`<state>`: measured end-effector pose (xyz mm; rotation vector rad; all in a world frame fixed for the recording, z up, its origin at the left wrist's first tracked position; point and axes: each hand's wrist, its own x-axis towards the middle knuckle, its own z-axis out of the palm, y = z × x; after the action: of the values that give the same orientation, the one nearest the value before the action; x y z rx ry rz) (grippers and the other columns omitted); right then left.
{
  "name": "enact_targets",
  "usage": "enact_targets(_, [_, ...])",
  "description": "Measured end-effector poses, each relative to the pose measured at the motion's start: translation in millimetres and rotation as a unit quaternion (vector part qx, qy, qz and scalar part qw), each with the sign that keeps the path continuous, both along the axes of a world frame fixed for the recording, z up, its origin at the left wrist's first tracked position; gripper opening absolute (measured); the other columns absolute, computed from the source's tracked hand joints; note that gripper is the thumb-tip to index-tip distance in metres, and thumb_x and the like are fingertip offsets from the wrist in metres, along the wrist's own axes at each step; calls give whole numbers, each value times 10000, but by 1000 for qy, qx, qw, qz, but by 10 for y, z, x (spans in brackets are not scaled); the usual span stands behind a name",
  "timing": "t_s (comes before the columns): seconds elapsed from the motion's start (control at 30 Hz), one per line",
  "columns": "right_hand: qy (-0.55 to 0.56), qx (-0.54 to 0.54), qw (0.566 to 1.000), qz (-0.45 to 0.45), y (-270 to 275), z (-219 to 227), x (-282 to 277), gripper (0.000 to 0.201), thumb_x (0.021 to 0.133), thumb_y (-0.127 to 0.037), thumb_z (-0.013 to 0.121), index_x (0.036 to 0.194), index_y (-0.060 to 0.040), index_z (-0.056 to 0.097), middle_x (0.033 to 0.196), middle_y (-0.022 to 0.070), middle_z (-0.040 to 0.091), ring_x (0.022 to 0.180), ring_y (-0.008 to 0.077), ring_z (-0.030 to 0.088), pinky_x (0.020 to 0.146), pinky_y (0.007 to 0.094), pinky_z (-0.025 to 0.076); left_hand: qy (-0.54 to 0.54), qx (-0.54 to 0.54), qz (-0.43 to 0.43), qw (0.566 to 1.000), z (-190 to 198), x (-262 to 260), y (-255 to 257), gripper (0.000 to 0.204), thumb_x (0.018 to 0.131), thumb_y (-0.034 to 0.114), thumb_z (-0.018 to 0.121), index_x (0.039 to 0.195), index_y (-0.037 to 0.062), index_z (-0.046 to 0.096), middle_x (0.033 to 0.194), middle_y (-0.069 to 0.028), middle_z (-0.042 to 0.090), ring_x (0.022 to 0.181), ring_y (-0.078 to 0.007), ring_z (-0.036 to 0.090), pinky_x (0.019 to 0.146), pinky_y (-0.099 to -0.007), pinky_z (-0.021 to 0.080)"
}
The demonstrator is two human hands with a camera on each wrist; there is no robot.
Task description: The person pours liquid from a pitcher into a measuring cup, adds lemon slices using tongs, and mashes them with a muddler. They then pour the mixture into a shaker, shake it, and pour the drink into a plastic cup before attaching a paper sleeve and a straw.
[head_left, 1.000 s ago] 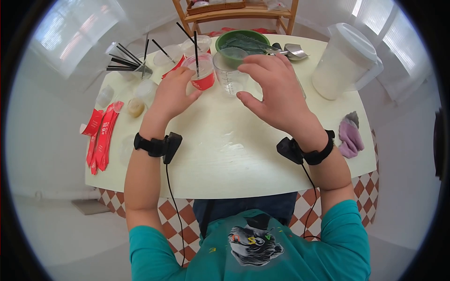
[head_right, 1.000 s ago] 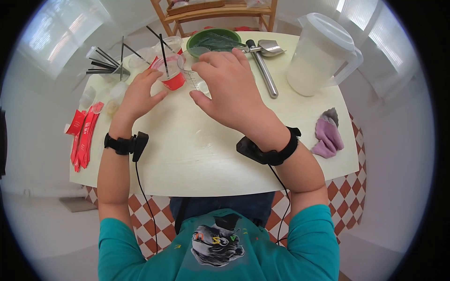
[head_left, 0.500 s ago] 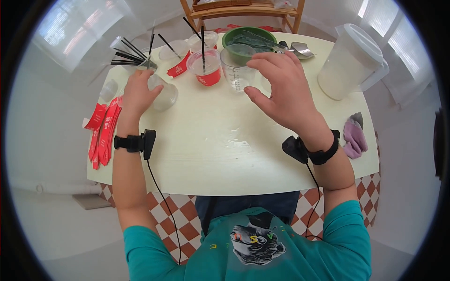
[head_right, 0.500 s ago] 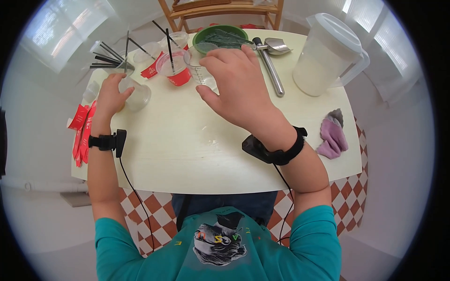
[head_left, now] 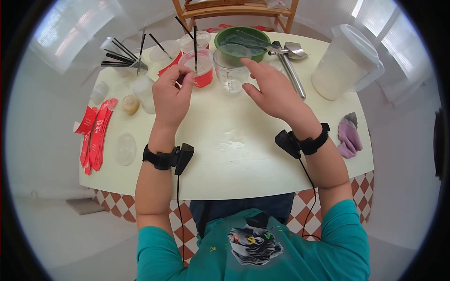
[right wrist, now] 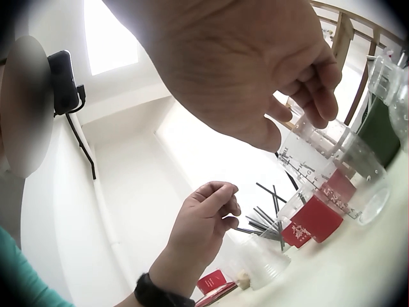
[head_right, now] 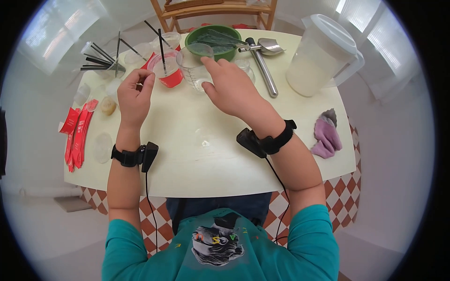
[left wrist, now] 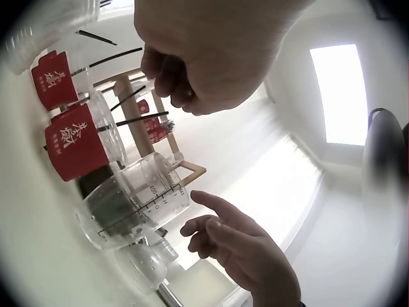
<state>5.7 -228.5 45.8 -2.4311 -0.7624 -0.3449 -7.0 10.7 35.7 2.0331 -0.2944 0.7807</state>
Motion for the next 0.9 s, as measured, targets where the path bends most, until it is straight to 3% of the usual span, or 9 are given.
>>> enact_targets(0.17, [17, 24, 1000, 10, 28, -89, 84, 473, 869, -130, 608, 1306, -23, 459, 1040, 179, 575, 1001, 359, 557, 849, 437, 464, 72, -51, -57, 994, -96, -9, -65, 81, 885, 89, 635, 934, 25, 642, 820, 11, 625, 704, -45, 531, 627, -200, 424])
enact_targets(0.3, [-19, 53, 998, -3, 78, -74, 102, 316, 846, -121, 633, 1136, -27, 550, 965, 166, 597, 931, 353, 579, 805, 434, 474, 88, -111, -74, 987, -176, 0, -99, 140, 843, 97, 677, 946, 8, 646, 822, -11, 642, 689, -53, 548, 582, -194, 435])
enact_targets(0.4, [-13, 62, 998, -12, 90, -43, 81, 204, 834, -124, 649, 1004, -25, 593, 889, 149, 612, 861, 341, 594, 750, 426, 479, 102, -85, -81, 988, -180, -33, -86, 299, 796, 146, 740, 1045, 25, 627, 923, -18, 651, 813, -73, 593, 653, -214, 470])
enact_targets(0.47, [-9, 63, 998, -10, 101, -14, 52, 167, 830, -129, 656, 950, -24, 605, 853, 138, 617, 829, 335, 599, 720, 423, 479, 138, -81, -92, 983, -165, -52, -68, 511, 726, 203, 800, 1160, 45, 579, 1037, -42, 638, 960, -121, 600, 743, -260, 487])
enact_targets(0.67, [-21, -2, 998, 67, 143, 130, -179, 152, 819, -173, 673, 866, -45, 606, 782, 110, 613, 787, 315, 604, 680, 420, 476, 117, -56, -137, 982, -64, -149, -122, 736, 657, 257, 834, 1282, 58, 499, 1156, -86, 602, 1067, -197, 576, 873, -339, 470])
enact_targets(0.8, [-18, -99, 988, 121, 90, 325, -381, 145, 814, -183, 667, 825, -53, 604, 739, 108, 606, 771, 309, 612, 669, 423, 478, 106, -72, -223, 966, -65, -143, 12, 707, 707, 333, 809, 1280, 50, 505, 1143, -89, 607, 1063, -200, 578, 905, -346, 456])
enact_targets(0.87, [-5, -129, 981, 142, 52, 390, -453, 141, 810, -180, 666, 809, -53, 605, 724, 111, 603, 763, 311, 613, 665, 424, 479, 144, -121, -252, 949, -14, -147, 120, 701, 783, 458, 713, 1293, 33, 488, 1159, -67, 594, 1081, -202, 563, 924, -357, 445])
enact_targets(0.9, [7, -143, 977, 156, 37, 412, -490, 138, 805, -174, 667, 789, -52, 605, 705, 112, 596, 751, 317, 610, 661, 425, 478, 118, -125, -237, 956, 15, -187, 147, 539, 879, 384, 639, 1233, -9, 533, 1123, -80, 613, 1052, -194, 575, 934, -342, 441])
